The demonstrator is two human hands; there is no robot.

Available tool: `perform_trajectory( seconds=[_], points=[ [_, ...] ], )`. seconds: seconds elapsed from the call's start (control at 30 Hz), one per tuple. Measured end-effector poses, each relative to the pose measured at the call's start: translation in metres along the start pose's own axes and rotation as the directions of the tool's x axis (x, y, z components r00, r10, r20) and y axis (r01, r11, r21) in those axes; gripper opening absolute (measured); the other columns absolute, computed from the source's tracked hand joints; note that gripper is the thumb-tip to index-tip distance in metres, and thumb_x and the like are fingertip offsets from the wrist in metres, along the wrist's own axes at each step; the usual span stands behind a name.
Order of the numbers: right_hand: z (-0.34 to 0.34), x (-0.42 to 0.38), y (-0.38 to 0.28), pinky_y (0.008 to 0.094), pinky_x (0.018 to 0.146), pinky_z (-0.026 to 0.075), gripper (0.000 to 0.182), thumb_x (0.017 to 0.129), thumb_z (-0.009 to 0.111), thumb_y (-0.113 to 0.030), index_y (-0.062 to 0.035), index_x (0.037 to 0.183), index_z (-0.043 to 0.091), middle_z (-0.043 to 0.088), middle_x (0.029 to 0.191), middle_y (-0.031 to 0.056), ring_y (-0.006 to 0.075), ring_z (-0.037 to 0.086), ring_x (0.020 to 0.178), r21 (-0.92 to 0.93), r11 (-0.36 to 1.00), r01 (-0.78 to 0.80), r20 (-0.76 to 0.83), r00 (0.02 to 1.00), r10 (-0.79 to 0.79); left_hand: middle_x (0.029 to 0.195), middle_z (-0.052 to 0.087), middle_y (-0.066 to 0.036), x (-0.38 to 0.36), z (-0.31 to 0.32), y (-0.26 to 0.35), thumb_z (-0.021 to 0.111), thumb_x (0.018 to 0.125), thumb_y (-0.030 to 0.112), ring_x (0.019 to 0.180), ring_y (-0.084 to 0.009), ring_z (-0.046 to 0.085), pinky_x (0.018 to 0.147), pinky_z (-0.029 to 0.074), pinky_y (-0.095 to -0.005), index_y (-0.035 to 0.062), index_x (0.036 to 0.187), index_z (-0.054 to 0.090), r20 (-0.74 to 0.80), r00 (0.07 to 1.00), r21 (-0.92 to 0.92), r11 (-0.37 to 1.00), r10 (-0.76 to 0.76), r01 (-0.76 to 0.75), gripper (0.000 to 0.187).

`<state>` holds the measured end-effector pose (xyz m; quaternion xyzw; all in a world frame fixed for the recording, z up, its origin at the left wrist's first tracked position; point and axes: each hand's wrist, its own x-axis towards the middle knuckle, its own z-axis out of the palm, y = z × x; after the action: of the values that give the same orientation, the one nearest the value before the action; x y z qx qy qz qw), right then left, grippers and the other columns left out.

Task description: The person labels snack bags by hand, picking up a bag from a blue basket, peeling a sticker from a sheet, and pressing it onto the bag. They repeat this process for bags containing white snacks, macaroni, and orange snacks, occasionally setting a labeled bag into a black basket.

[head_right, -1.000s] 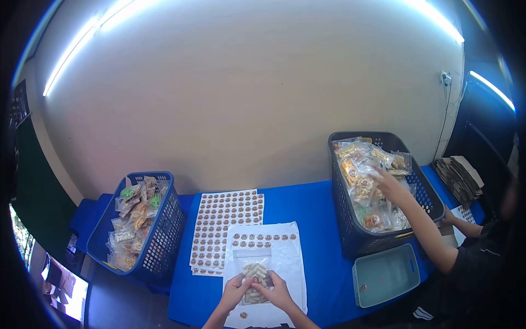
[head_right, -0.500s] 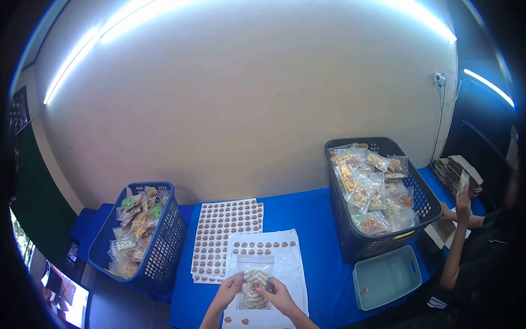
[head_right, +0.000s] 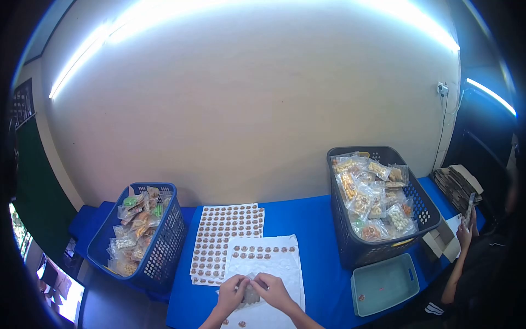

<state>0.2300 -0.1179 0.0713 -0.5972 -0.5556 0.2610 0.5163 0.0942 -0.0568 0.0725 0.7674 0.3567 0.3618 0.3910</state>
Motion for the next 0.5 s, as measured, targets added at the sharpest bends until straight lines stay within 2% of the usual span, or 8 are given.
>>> perform_trajectory(
  seconds=[0.1, 0.13, 0.27, 0.37, 0.4, 0.47, 0.5],
  points=[
    [0.010, -0.004, -0.002, 0.0284, 0.049, 0.038, 0.018, 0.079, 0.057, -0.017, 0.0000, 0.073, 0.054, 0.052, 0.059, 0.0086, 0.0151, 0.047, 0.051, -0.007, 1.000, -0.004, 0.034, 0.999, 0.004, 0.065, 0.059, -0.011, 0.002, -0.007, -0.012, 0.055, 0.081, 0.014, 0.058, -0.0234, 0.059, 0.052, 0.044, -0.0293, 0.0013, 0.077, 0.060, -0.037, 0.992, 0.058, 0.991, 0.121, -0.119, 0.014],
    [0.013, -0.005, -0.009, 0.0288, 0.051, 0.039, 0.019, 0.079, 0.056, -0.018, -0.0003, 0.074, 0.053, 0.053, 0.060, 0.0093, 0.0167, 0.049, 0.052, -0.025, 1.000, -0.018, 0.041, 0.999, 0.019, 0.062, 0.059, -0.009, 0.001, -0.009, -0.010, 0.057, 0.079, 0.012, 0.057, -0.0144, 0.057, 0.051, 0.042, -0.0264, -0.0005, 0.074, 0.060, -0.085, 0.987, 0.038, 0.990, 0.140, -0.137, 0.014],
    [0.026, -0.009, -0.020, 0.0286, 0.055, 0.042, 0.017, 0.078, 0.056, -0.018, -0.0009, 0.079, 0.053, 0.054, 0.063, 0.0098, 0.0184, 0.052, 0.056, 0.035, 0.998, -0.053, 0.052, 0.997, 0.051, 0.062, 0.059, -0.009, 0.001, -0.021, -0.018, 0.058, 0.078, 0.012, 0.057, -0.0128, 0.057, 0.050, 0.041, -0.0254, -0.0003, 0.074, 0.061, -0.247, 0.962, 0.064, 0.992, 0.120, -0.107, 0.013],
    [0.027, -0.010, -0.040, 0.0287, 0.054, 0.042, 0.016, 0.078, 0.056, -0.017, -0.0006, 0.078, 0.053, 0.053, 0.062, 0.0097, 0.0182, 0.052, 0.056, 0.078, 0.997, 0.014, 0.021, 1.000, -0.016, 0.060, 0.059, -0.008, 0.005, -0.032, -0.017, 0.059, 0.078, 0.011, 0.054, -0.0115, 0.055, 0.049, 0.040, -0.0244, -0.0006, 0.073, 0.061, -0.366, 0.921, 0.092, 0.990, 0.134, -0.108, 0.013],
    [0.028, -0.009, -0.041, 0.0283, 0.055, 0.042, 0.016, 0.078, 0.056, -0.016, -0.0006, 0.078, 0.052, 0.052, 0.062, 0.0098, 0.0179, 0.052, 0.056, 0.080, 0.996, 0.040, 0.023, 0.999, -0.042, 0.058, 0.058, -0.007, 0.008, -0.036, -0.010, 0.060, 0.077, 0.011, 0.052, -0.0111, 0.052, 0.048, 0.039, -0.0248, -0.0013, 0.072, 0.061, -0.410, 0.890, 0.135, 0.978, 0.202, -0.160, 0.014],
    [0.029, -0.012, -0.037, 0.0276, 0.053, 0.041, 0.016, 0.078, 0.056, -0.016, -0.0004, 0.078, 0.052, 0.052, 0.061, 0.0095, 0.0183, 0.052, 0.054, 0.058, 0.998, 0.039, 0.110, 0.993, -0.045, 0.056, 0.055, -0.008, 0.014, -0.049, -0.005, 0.055, 0.081, 0.013, 0.049, -0.0144, 0.050, 0.047, 0.038, -0.0276, 0.0001, 0.068, 0.057, -0.526, 0.844, 0.173, 0.985, 0.111, -0.021, 0.019],
    [0.032, -0.015, -0.033, 0.0272, 0.052, 0.041, 0.016, 0.078, 0.056, -0.016, -0.0004, 0.078, 0.051, 0.052, 0.060, 0.0093, 0.0185, 0.051, 0.054, 0.048, 0.998, 0.040, 0.153, 0.987, -0.047, 0.055, 0.051, -0.006, 0.023, -0.061, -0.011, 0.052, 0.084, 0.013, 0.049, -0.0122, 0.045, 0.047, 0.037, -0.0273, 0.0001, 0.066, 0.054, -0.644, 0.759, 0.099, 0.994, 0.096, -0.043, 0.022]
  ],
)
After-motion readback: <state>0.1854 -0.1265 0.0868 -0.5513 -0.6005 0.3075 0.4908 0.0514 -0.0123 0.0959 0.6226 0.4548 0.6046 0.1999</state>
